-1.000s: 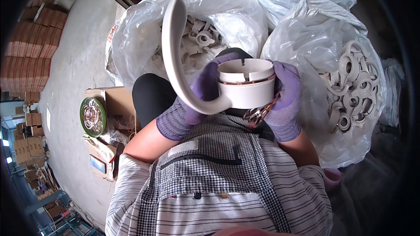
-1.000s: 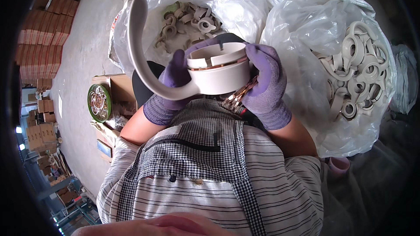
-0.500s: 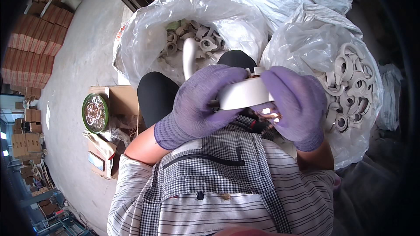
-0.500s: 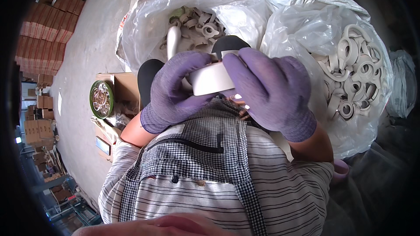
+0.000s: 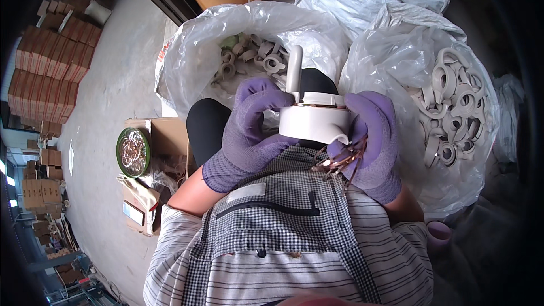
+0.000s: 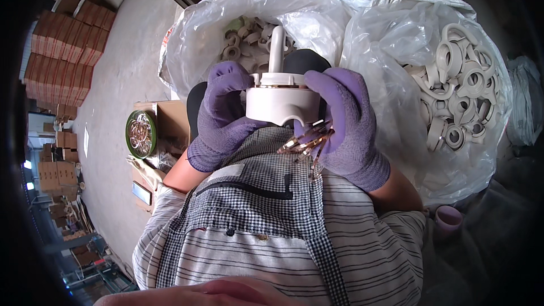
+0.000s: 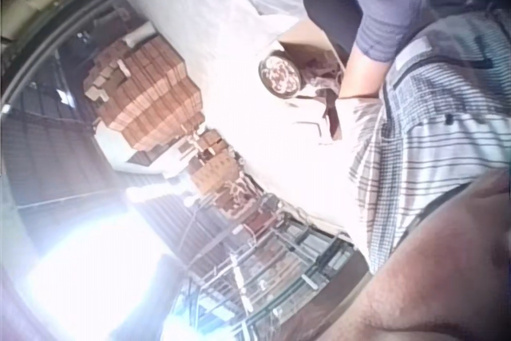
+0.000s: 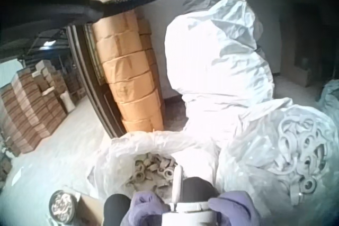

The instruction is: The person sits on the floor and repeatedly picks white plastic components from a large bag. They insert a copper wire ring into each component, then place the assembled unit into a nearby cardboard box.

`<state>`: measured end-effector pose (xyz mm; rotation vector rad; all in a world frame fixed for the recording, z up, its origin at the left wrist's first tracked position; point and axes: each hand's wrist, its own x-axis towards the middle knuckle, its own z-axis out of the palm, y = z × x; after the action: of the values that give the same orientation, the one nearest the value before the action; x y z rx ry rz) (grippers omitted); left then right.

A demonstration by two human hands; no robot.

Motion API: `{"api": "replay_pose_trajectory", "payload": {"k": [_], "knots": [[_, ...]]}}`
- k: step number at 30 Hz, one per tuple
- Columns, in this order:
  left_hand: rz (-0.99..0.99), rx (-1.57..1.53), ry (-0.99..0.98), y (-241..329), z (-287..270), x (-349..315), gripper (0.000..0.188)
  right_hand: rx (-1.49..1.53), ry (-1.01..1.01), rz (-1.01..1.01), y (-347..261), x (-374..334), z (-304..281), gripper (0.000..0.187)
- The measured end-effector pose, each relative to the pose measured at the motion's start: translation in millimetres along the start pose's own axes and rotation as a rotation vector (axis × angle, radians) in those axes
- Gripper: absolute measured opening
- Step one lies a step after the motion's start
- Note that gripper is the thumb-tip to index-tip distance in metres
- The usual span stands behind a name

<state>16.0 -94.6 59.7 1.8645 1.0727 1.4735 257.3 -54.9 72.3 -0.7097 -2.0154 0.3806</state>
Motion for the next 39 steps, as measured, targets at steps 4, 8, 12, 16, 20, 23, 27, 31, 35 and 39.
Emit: {"api": "replay_pose_trajectory", "payload": {"k": [4, 8, 12, 16, 20, 23, 27, 31, 35, 39], "knots": [[0.115, 0.370, -0.069, 17, 6, 0, 0.052, 0.139, -0.004, 0.184, 2, -9, 6, 0.063], [0.109, 0.263, 0.016, 13, 14, -4, 0.057, -0.046, -0.002, -0.048, -1, -10, 3, 0.070], [0.076, 0.231, -0.020, 8, 11, -2, 0.059, -0.038, -0.029, -0.027, -4, -5, -2, 0.067], [0.056, 0.180, -0.004, 3, 12, -6, 0.061, 0.045, -0.041, -0.020, 2, -2, -2, 0.065], [0.021, 0.007, 0.119, 1, 22, -3, 0.060, 0.210, -0.022, 0.100, 20, -20, -2, 0.061], [0.011, 0.011, 0.108, 2, 23, 2, 0.060, 0.255, 0.049, 0.040, 23, -26, 3, 0.061], [0.042, 0.053, 0.056, -1, 24, 12, 0.058, 0.284, 0.119, 0.023, 27, -28, 8, 0.065], [-0.150, 0.028, 0.084, -16, 32, 11, 0.060, 0.413, 0.172, 0.175, 41, -16, 21, 0.043], [-0.100, -0.040, -0.104, -27, 40, 12, 0.086, 0.623, 0.338, 0.457, 63, -15, -20, 0.046], [-0.056, 0.111, -0.121, -35, 30, 6, 0.078, 0.191, 0.607, 0.417, 120, -38, -133, 0.046]]}}
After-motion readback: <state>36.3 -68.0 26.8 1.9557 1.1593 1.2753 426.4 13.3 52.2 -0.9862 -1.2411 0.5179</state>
